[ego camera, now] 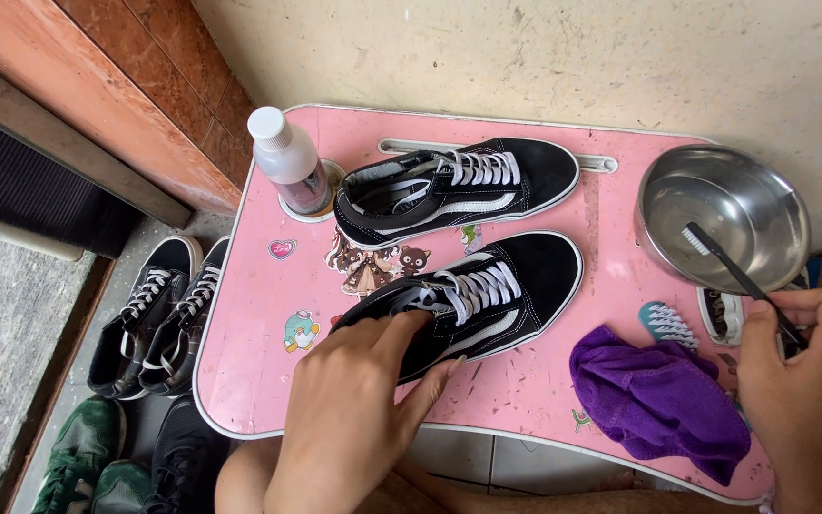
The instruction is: The person scrubs the white rubber sole and side stripe of a black sneaker using a small brush. They hold the shoe with their left hand and scrub with their right hand, focusing on the edges and laces.
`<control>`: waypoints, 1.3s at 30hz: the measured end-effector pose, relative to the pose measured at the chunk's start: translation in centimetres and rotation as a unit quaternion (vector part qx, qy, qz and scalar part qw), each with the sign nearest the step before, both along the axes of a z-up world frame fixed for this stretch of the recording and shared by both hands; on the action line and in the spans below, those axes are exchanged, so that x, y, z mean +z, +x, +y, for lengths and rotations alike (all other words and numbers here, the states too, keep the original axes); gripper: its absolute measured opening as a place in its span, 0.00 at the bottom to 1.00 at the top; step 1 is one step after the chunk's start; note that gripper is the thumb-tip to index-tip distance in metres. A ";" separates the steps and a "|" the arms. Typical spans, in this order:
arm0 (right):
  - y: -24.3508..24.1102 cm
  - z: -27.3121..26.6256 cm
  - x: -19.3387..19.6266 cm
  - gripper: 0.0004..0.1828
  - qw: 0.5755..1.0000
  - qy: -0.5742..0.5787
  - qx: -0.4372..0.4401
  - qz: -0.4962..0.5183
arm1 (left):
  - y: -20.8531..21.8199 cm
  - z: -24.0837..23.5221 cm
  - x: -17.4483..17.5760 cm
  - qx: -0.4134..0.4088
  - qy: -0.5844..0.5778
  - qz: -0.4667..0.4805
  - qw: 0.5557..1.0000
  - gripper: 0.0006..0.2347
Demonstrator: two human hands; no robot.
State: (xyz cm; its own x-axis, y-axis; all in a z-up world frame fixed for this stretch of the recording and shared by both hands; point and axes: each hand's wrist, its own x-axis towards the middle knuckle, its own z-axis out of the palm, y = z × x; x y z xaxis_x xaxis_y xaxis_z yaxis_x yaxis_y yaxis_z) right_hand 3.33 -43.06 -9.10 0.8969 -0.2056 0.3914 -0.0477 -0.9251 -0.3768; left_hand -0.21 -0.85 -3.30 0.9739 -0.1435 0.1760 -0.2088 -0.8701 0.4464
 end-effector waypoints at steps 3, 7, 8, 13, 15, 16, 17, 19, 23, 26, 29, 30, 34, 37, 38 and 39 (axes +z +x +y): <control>0.2 -0.3 -0.1 0.09 0.999 -0.032 0.002 0.014 | 0.9 0.1 -0.2 -0.016 0.047 0.042 0.998 0.14; 0.1 -0.2 -0.1 0.08 1.000 -0.014 0.010 -0.001 | 1.7 1.3 1.1 -0.078 0.009 0.072 0.994 0.13; 0.1 -0.2 -0.1 0.08 1.000 -0.027 -0.002 0.011 | 1.9 1.5 1.2 -0.095 -0.023 0.083 0.992 0.13; -0.2 -0.3 -0.2 0.08 0.999 -0.032 -0.020 0.015 | 2.3 1.8 1.3 -0.110 -0.074 0.110 0.985 0.11; -0.1 -0.8 -0.4 0.10 0.997 -0.071 -0.013 0.023 | 2.5 1.6 1.4 -0.075 -0.090 0.154 0.981 0.11; -0.2 -0.6 -0.1 0.10 0.997 -0.070 -0.015 0.023 | 2.5 1.4 1.4 -0.077 -0.089 0.154 0.981 0.11; -0.2 -0.5 0.2 0.11 0.998 -0.056 -0.013 0.039 | 2.5 1.2 1.3 -0.069 -0.075 0.167 0.981 0.12; -0.3 -0.2 1.0 0.13 0.998 -0.043 -0.013 0.053 | 2.6 0.8 1.2 -0.063 -0.061 0.179 0.980 0.13; -0.7 0.4 1.7 0.12 0.996 -0.046 -0.020 0.068 | 2.7 -0.2 0.1 -0.066 0.024 0.151 0.986 0.16; -0.7 1.4 3.0 0.10 0.997 -0.005 -0.018 0.081 | 3.2 -1.6 0.2 -0.050 0.082 0.164 0.982 0.17; -0.6 2.8 4.6 0.09 0.993 0.049 -0.021 0.108 | 3.2 -2.1 0.7 -0.023 0.088 0.209 0.974 0.18; -0.7 3.2 5.1 0.09 0.991 0.073 -0.017 0.107 | 3.2 -2.2 0.8 -0.015 0.080 0.222 0.972 0.18; -1.0 2.4 4.5 0.08 0.995 0.074 0.007 0.064 | 3.1 -2.3 0.2 -0.078 0.061 0.206 0.973 0.14; -1.4 1.2 3.1 0.10 0.997 -0.013 0.011 0.070 | 3.0 -1.7 0.4 -0.125 -0.012 0.208 0.970 0.16; -1.6 1.0 2.5 0.08 0.997 -0.057 0.017 0.047 | 2.9 -1.4 0.8 -0.135 -0.089 0.203 0.966 0.15; -1.4 0.7 1.9 0.06 0.994 -0.102 0.022 0.017 | 3.1 -1.2 1.3 -0.145 -0.164 0.190 0.957 0.15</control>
State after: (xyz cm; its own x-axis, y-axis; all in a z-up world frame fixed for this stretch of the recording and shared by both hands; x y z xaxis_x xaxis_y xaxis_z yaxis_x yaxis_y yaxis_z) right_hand 1.92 -42.35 -7.15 0.9168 -0.0855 0.3900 -0.0148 -0.9834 -0.1806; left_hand 2.91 -2.07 -2.05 0.9039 -0.4155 -0.1012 -0.1888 -0.6002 0.7773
